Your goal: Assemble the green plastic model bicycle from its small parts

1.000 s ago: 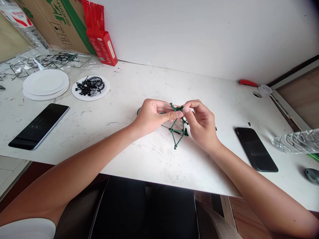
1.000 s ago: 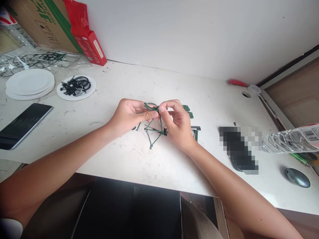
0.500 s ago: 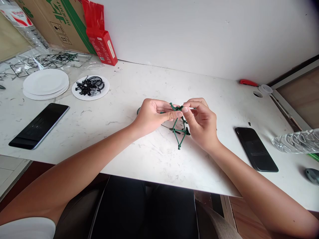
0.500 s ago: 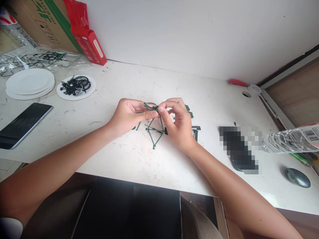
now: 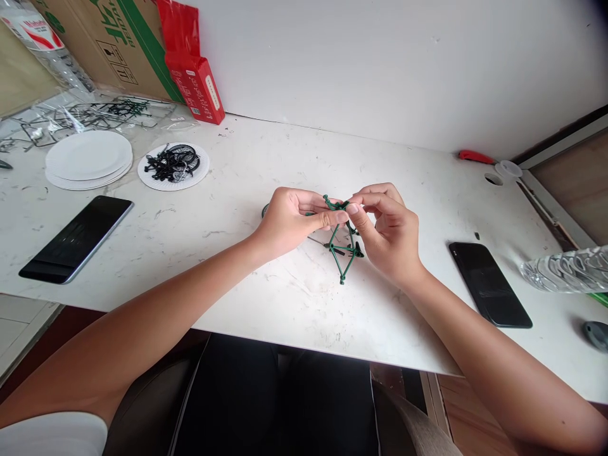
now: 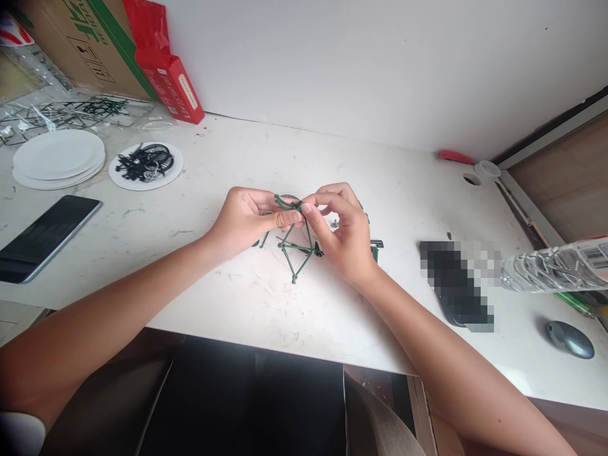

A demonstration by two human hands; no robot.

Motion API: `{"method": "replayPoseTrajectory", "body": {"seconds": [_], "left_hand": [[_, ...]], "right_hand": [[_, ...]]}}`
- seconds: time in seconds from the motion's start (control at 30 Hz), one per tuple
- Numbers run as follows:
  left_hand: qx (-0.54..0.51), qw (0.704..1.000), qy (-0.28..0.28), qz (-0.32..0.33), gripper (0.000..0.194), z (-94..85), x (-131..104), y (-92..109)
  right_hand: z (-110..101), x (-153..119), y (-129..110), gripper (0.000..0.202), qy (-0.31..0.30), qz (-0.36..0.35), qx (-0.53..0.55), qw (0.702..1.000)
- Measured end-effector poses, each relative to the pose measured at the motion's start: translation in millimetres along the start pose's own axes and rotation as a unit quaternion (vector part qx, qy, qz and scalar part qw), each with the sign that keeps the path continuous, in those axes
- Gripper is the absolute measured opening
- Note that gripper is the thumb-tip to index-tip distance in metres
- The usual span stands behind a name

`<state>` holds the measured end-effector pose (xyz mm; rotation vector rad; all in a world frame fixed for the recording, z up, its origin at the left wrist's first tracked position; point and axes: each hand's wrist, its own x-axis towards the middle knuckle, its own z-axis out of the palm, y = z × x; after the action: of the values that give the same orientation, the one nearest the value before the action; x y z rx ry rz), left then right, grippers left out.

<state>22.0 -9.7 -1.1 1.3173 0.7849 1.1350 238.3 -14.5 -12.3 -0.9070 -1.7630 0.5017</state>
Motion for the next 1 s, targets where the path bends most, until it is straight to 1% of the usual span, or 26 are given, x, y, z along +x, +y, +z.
{"method": "replayPoseTrajectory", "body": {"seconds": [0.1, 0.17, 0.27, 0.37, 0.6, 0.83, 1.0], "left_hand": [[-0.001, 1.0, 0.0, -0.001, 0.044, -1.0, 0.3, -1.1], [-0.004, 1.0, 0.0, -0.002, 0.043, -0.9, 0.4, -0.7], [-0.004, 1.0, 0.003, -0.008, 0.046, 0.4, 0.3, 0.8], [-0.007, 1.0, 0.004, -0.004, 0.047, 1.4, 0.2, 1.8], [-0.008, 1.0, -0.005, 0.0, 0.048, 0.5, 1.3, 0.8], [-0.015, 1.0, -0.016, 0.02, 0.039, -0.4, 0.6, 0.0], [-0.014, 1.0, -0.007, 0.003, 0.045, 0.7, 0.9, 0.9]], "right_hand": [[-1.4, 1.5, -1.2, 0.019, -0.005, 0.002, -0.005, 1.0], [-2.2, 2.2, -1.6, 0.017, -0.007, 0.0, -0.004, 1.0], [-2.8, 2.6, -1.6, 0.015, -0.007, -0.004, -0.005, 1.0], [-2.8, 2.4, -1.4, 0.016, -0.005, -0.003, -0.007, 1.0], [-0.4, 0.2, -0.6, 0.014, 0.002, 0.003, 0.016, 1.0], [1.7, -1.8, 0.8, 0.009, 0.004, -0.016, 0.003, 1.0], [2.5, -2.2, 0.8, 0.01, 0.004, -0.02, -0.002, 1.0]]}}
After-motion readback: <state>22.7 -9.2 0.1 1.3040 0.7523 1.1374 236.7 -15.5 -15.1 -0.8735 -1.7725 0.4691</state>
